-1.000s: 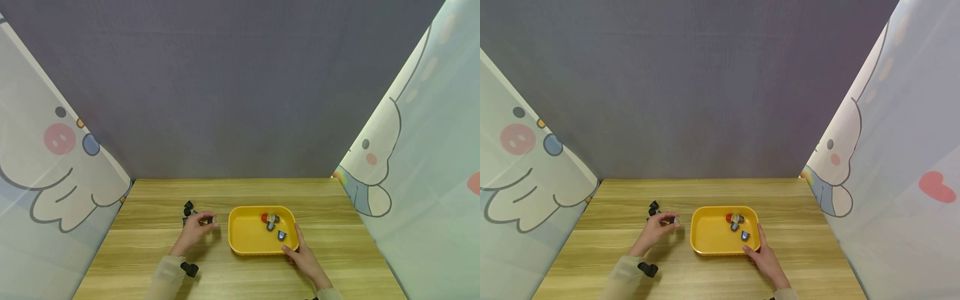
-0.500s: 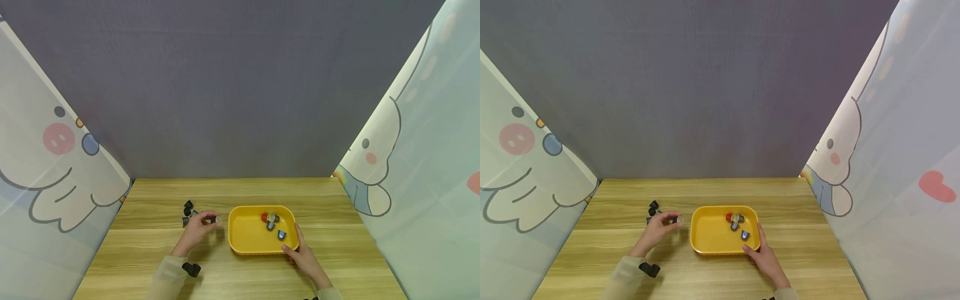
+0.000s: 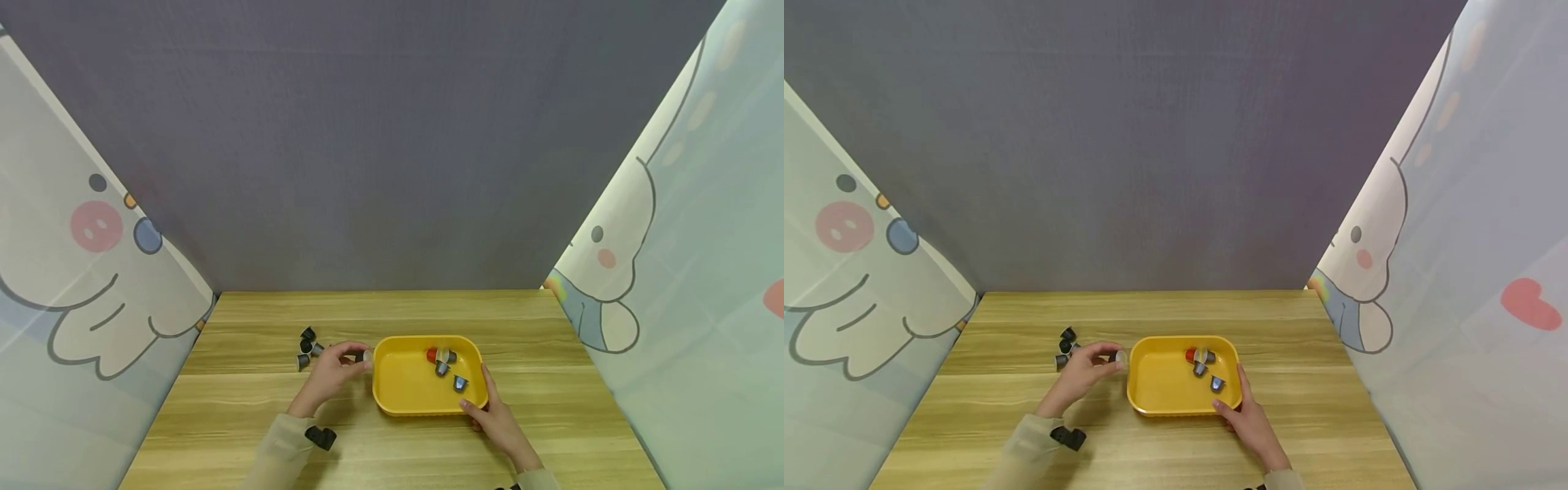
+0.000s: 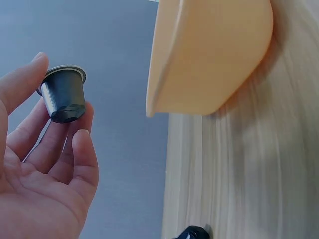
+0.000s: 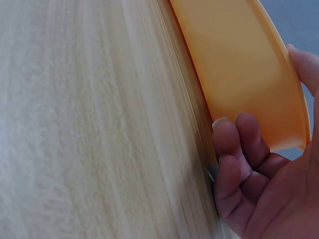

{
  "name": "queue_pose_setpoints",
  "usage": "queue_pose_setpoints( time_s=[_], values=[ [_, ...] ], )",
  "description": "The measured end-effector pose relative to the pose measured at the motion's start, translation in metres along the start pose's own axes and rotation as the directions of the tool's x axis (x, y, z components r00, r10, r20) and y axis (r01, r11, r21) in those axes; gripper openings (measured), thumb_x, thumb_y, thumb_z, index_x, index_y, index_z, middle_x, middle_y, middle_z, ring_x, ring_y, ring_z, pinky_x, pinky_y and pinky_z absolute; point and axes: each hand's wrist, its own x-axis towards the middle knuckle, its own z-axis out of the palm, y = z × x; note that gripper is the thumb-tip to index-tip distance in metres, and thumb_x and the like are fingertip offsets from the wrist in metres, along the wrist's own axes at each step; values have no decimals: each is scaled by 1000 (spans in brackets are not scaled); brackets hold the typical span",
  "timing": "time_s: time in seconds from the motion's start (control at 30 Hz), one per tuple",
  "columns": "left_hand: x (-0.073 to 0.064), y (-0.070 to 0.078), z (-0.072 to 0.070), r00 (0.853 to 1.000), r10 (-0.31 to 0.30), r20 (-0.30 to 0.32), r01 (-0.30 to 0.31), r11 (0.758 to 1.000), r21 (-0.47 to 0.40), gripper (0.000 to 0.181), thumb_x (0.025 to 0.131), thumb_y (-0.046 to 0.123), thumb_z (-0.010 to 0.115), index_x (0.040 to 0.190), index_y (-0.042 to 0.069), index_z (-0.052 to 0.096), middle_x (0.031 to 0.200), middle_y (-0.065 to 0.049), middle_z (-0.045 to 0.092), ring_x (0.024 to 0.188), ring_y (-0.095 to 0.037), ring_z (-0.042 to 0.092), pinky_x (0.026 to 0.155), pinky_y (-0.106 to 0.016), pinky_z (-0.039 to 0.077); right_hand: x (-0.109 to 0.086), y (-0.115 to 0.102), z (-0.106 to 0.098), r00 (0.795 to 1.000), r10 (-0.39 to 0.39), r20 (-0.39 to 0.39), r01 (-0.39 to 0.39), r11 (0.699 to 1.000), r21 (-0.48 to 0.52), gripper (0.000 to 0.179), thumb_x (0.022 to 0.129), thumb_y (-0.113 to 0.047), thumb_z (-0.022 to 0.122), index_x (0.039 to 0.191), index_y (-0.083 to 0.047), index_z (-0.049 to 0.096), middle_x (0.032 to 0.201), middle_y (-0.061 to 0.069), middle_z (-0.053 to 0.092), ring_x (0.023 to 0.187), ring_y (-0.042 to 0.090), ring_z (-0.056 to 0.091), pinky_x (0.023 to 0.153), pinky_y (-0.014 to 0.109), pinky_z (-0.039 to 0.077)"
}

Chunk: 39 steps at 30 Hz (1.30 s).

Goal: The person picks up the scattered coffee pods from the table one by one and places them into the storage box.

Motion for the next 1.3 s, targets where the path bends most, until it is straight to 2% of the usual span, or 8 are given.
queue_pose_setpoints(
  time_s=[0.13,0.2,0.33,0.47,0.7,0.93,1.3],
  values=[
    [3,4,4,1000,19,7,-19,1000,4,34,89,8,76,121,-2,68,115,-13,69,99,-28,63,84,-39,51,1,0,-1,1000,-9,0,9,1000,-5,97,92,-34,72,162,-28,5,70,7,56,62,20,56,57,29,51],
    [5,4,6,1000,26,16,-26,1000,-7,33,89,9,76,120,1,69,114,-9,69,98,-24,63,84,-37,51,2,0,-1,1000,-11,0,11,1000,-3,97,92,-34,72,162,-28,5,70,8,57,62,20,56,57,29,51],
    [7,3,10,998,37,42,-35,998,-45,31,89,16,78,118,8,71,112,-2,70,96,-17,63,83,-34,51,3,0,-1,1000,-14,5,14,1000,4,97,92,-34,73,162,-28,5,71,8,57,62,20,56,57,29,51],
    [9,5,14,996,61,67,-58,997,-59,35,89,23,78,119,7,70,112,0,69,96,-16,63,83,-33,51,3,1,-1,1000,-13,6,13,1000,-3,97,92,-34,72,162,-28,5,71,8,57,62,20,56,57,29,51],
    [14,14,23,993,74,90,-70,996,-48,33,90,29,77,118,12,71,111,1,69,95,-19,63,82,-32,52,2,2,-1,1000,-9,6,9,1000,-8,97,92,-34,72,162,-28,5,70,8,57,62,20,56,57,29,51],
    [22,20,32,985,109,135,-108,994,-17,33,92,28,75,117,8,71,109,2,69,93,-16,62,83,-35,51,1,1,0,1000,-7,5,7,1000,3,97,92,-34,73,162,-28,5,68,7,54,62,20,56,57,30,51],
    [35,36,41,972,142,188,-151,988,36,30,92,36,73,117,20,71,105,12,68,95,-16,63,86,-38,50,1,1,0,1000,-7,6,7,1000,-10,97,93,-34,72,162,-27,4,65,6,53,62,20,56,58,29,51]
  ],
)
